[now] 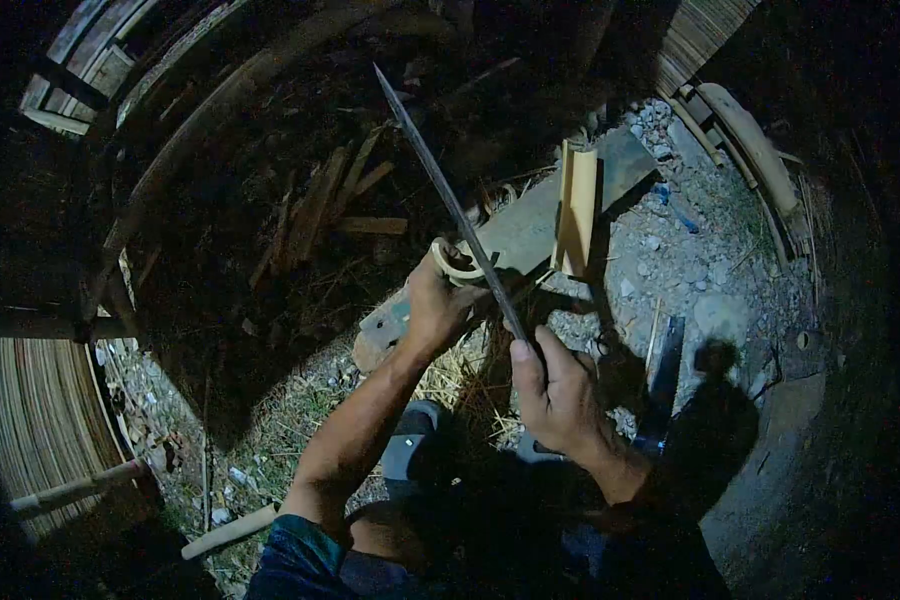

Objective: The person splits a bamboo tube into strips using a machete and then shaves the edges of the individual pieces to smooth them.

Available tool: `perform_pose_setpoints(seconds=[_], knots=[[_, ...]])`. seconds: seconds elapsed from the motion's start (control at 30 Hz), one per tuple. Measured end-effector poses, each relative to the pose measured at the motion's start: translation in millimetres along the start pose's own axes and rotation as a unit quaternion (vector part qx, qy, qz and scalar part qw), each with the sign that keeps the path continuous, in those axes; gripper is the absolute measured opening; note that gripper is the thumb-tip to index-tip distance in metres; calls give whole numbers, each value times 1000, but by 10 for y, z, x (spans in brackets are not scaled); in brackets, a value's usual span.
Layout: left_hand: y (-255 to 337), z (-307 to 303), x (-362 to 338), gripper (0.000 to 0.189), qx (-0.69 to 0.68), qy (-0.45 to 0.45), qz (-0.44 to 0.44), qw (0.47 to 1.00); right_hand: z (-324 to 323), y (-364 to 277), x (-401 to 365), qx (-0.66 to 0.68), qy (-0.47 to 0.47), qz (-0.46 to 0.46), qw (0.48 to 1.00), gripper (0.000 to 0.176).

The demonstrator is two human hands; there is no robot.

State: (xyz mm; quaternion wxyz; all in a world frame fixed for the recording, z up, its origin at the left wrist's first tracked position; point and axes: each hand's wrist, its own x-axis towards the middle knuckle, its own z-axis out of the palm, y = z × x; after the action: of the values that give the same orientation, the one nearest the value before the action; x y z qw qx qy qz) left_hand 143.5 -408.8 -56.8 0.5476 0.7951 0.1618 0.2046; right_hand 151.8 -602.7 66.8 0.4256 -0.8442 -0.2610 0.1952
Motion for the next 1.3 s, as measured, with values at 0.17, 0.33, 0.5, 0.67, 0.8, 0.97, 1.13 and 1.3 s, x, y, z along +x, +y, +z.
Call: perform_pose_setpoints(seconds=[0.17,0.33,0.5,0.67,0.8,0.97,1.13,1.3], knots=[[94,49,-16,37,-53,4,-15,998,34,8,26,1,34,-17,999,35],[258,-33,4,36,-7,-10,11,1000,22,2,50,22,16,15,1000,34],[381,-53,41,37,-39,-18,-1,999,14,36,36,-5,81,-74,994,23],[265,-91,51,50,-70,-23,-10,997,-104,-95,78,-59,3,-29,998,32],[151,-122,136,33,-78,-76,24,994,3,110,298,-17,26,-9,999,30],[410,-438,127,111,217,21,204,954,622,1130,238,-136,-56,77,986,25],[-78,-311,238,85,185,-152,181,954,782,1435,111,-145,27,57,987,31],[73,-54,132,67,1,-29,12,1000,634,1334,56,-52,27,113,992,46]])
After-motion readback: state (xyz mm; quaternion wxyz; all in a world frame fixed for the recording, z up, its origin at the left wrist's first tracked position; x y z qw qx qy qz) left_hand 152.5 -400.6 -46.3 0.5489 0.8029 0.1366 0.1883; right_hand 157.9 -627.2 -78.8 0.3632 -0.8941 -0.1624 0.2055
